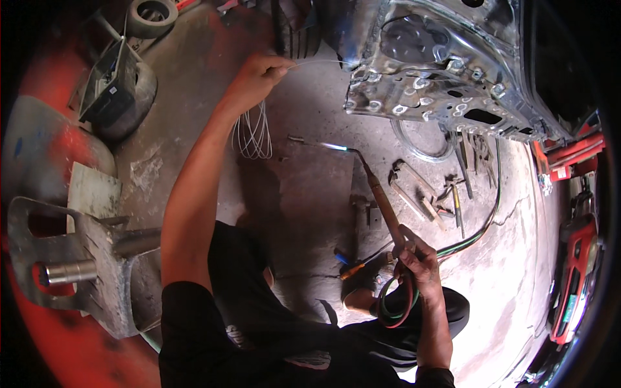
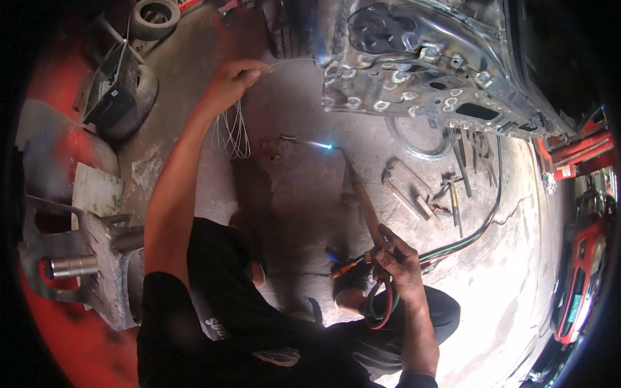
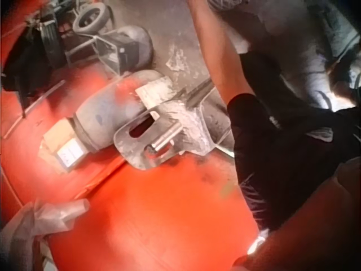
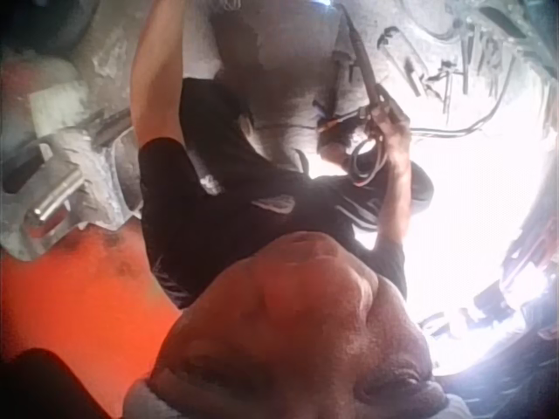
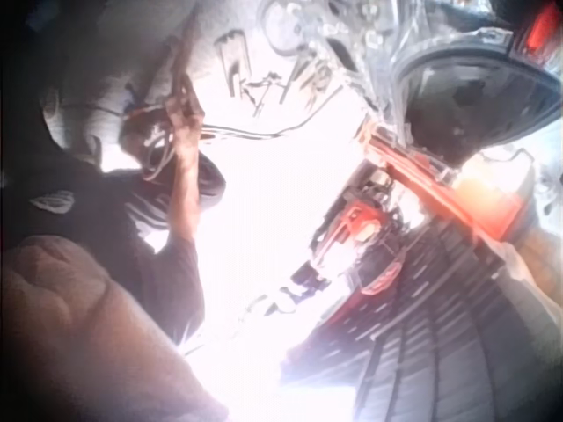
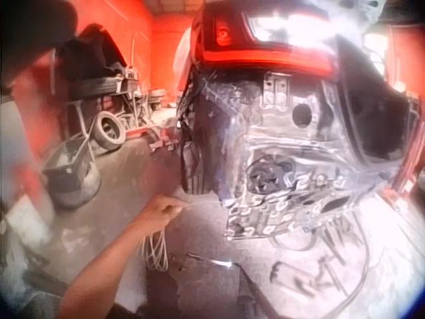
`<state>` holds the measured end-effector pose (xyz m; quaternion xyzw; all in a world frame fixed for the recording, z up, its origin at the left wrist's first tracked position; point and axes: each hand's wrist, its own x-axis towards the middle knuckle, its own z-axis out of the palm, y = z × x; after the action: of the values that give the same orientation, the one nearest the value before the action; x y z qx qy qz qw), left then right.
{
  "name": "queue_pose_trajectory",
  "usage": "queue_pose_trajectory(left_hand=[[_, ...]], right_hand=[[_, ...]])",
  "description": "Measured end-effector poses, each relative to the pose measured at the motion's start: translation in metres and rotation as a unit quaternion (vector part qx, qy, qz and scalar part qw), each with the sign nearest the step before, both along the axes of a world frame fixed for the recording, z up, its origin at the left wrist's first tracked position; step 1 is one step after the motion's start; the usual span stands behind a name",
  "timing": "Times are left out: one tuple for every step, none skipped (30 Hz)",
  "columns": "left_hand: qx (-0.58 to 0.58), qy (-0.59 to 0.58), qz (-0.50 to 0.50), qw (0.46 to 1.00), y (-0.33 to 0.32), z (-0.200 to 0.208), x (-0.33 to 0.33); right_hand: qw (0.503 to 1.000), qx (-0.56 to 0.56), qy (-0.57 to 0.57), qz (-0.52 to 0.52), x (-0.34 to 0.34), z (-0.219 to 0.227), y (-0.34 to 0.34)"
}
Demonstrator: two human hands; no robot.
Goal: The person uses a brazing torch to heat and join metal components on a car door frame, applying a filler rod to the heated joints.
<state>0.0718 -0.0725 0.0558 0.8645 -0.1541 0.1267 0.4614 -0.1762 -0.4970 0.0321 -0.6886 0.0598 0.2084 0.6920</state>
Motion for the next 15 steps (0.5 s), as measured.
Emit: queue_pose_trajectory(left_hand=[[-0.001,0.022,0.007,1.000,0.001,0.003,-0.004],[-0.003,0.045,0.015,0.999,0.002,0.004,-0.007],[-0.002,0.044,0.014,0.999,0.002,0.005,-0.012],[-0.037,0.048,0.017,0.998,0.003,0.006,-0.017],[-0.072,0.053,0.020,0.996,0.005,0.006,-0.021],[-0.070,0.052,0.021,0.996,0.009,0.006,-0.024],[-0.073,0.045,0.014,0.996,0.014,0.007,-0.028],[-0.076,0.038,0.008,0.996,0.020,0.008,-0.033],[-0.074,0.038,0.009,0.997,0.027,0.008,-0.039],[-0.060,0.071,0.006,0.996,0.031,0.009,-0.047],[-0.046,0.105,0.003,0.993,0.032,0.008,-0.055],[-0.045,0.105,0.001,0.993,0.028,0.003,-0.064],[-0.043,0.156,-0.007,0.987,0.024,-0.001,-0.077],[-0.043,0.207,-0.018,0.977,0.018,-0.009,-0.086],[0.014,0.239,-0.053,0.970,0.013,-0.021,-0.090]], right_hand=[[1.000,-0.005,-0.005,0.006,0.000,0.000,0.000],[1.000,-0.004,-0.006,0.005,-0.001,0.000,0.000],[1.000,-0.002,-0.005,0.007,-0.002,0.001,0.000],[1.000,0.000,-0.004,0.009,-0.002,0.002,0.000],[1.000,0.001,-0.005,0.009,-0.002,0.003,0.001],[1.000,0.001,-0.006,0.013,-0.003,0.003,0.000],[1.000,0.001,-0.007,0.017,-0.004,0.004,0.000],[1.000,0.004,-0.007,0.018,-0.005,0.003,0.000],[1.000,0.003,-0.017,0.021,-0.005,0.000,-0.002],[0.999,0.001,-0.026,0.021,-0.007,-0.001,-0.004],[0.999,0.002,-0.026,0.020,-0.009,0.001,-0.006],[0.999,0.014,-0.034,0.015,-0.012,0.004,-0.008],[0.999,0.028,-0.044,0.013,-0.013,0.006,-0.010],[0.997,0.043,-0.057,0.018,-0.015,0.007,-0.016],[0.997,0.043,-0.057,0.017,-0.017,0.010,-0.019]])
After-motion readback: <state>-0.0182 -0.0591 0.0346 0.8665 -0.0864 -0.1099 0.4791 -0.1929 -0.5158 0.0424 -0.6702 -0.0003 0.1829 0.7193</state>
